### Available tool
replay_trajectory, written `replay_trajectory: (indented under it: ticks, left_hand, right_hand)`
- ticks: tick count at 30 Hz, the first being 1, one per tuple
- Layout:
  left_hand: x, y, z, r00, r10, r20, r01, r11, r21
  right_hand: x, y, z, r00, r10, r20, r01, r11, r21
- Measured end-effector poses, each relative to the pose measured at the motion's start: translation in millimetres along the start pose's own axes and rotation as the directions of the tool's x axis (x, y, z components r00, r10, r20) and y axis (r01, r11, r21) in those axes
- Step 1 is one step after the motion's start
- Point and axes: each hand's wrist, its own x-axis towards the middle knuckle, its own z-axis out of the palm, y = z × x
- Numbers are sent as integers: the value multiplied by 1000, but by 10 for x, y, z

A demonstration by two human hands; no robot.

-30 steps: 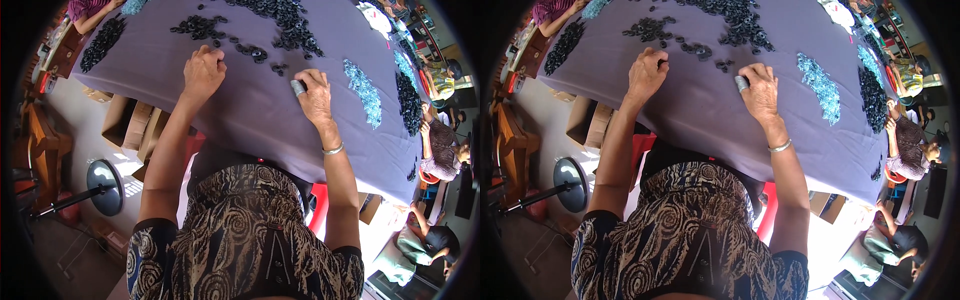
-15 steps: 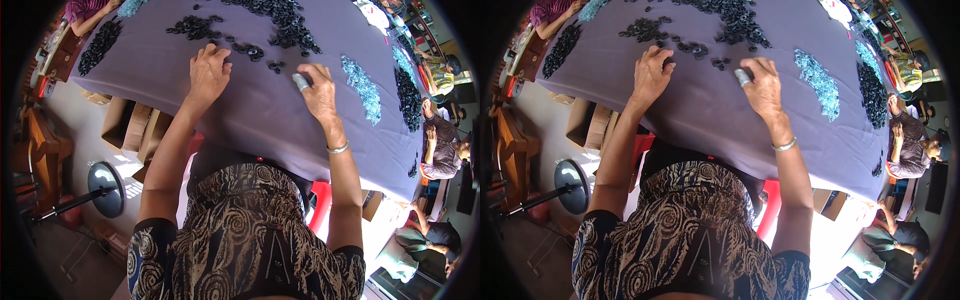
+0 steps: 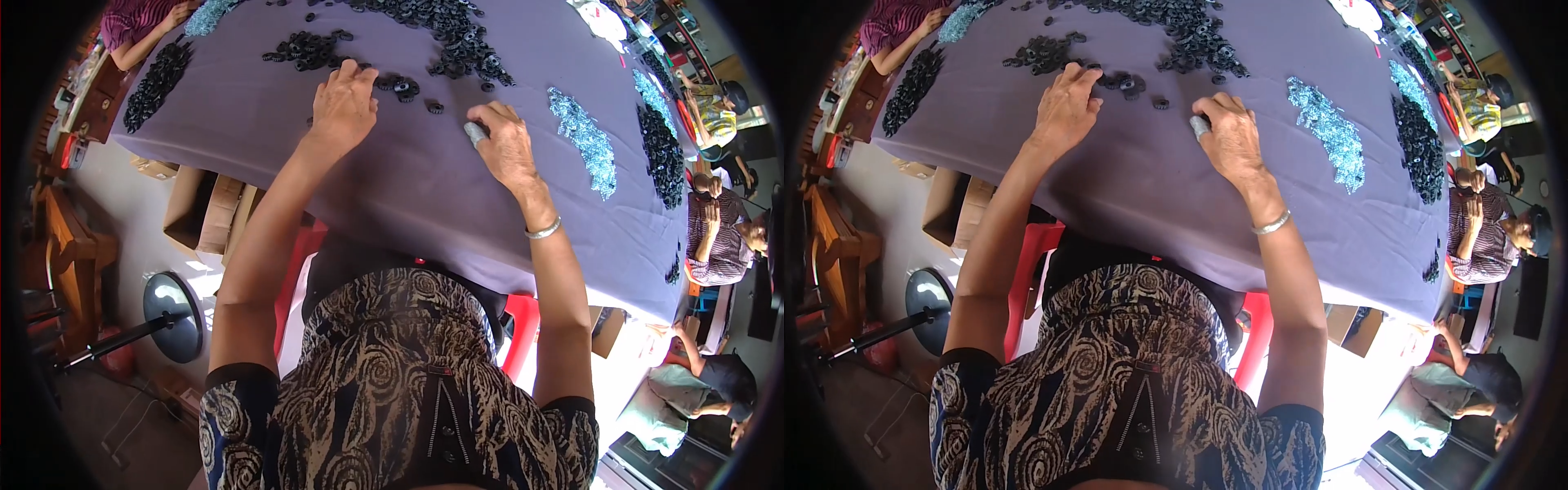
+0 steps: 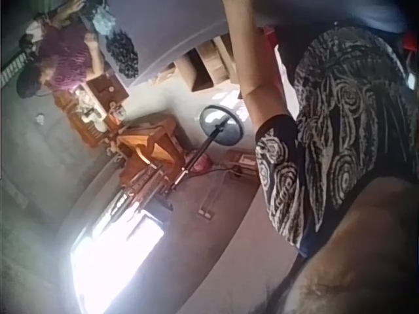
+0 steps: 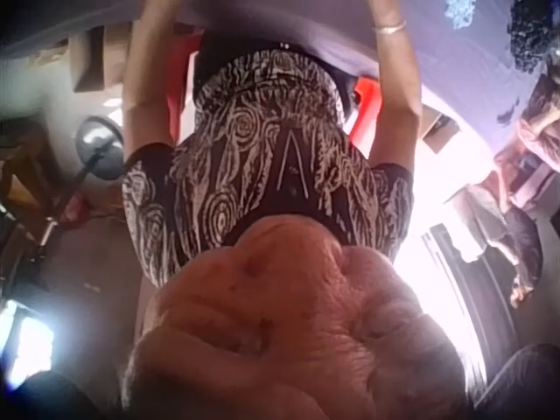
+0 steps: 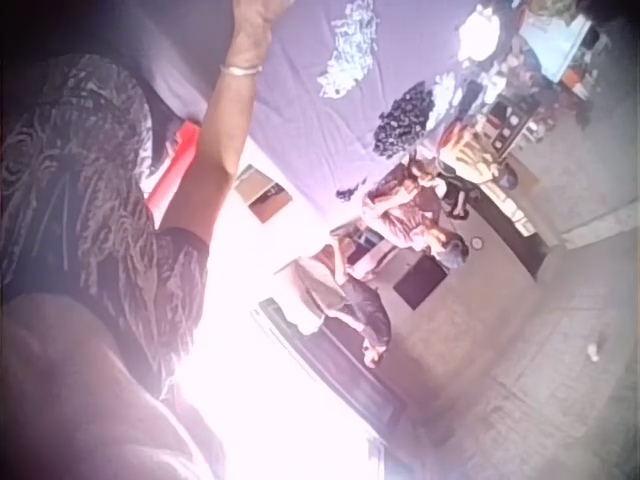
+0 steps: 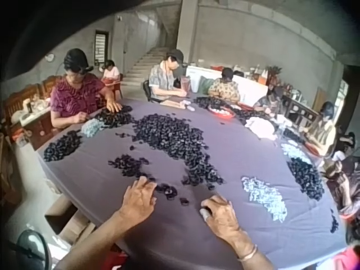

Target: Sorting small black plastic parts on a table in a workshop environment.

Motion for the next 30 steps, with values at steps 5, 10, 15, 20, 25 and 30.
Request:
replay_trajectory:
  ticks: [5,10,15,20,25,30]
  left_hand:
    - [216,-48,149,994,-21,112,23,1000,-18]
    - [347,107,204,983,31,180,-1,987,-162]
    - [303,336,368,987,132,92,-100,951,-293]
    - [269,428,423,975,202,91,-154,913,-378]
    - [241,381,442,986,167,-24,-161,886,-434]
    - [117,405,380,992,112,-58,-124,803,-583]
  right_hand:
    - [-149,23,-264,986,105,-126,-84,984,160]
    - [-343,331,-360,904,321,-281,-190,892,410]
    - [-504,632,-253,837,415,-357,-196,836,512]
    - [-518,606,-253,814,458,-357,-200,798,568]
    - [-527,615,-254,810,455,-370,-202,809,552]
    - [-551,589,-283,810,440,-388,-203,830,519]
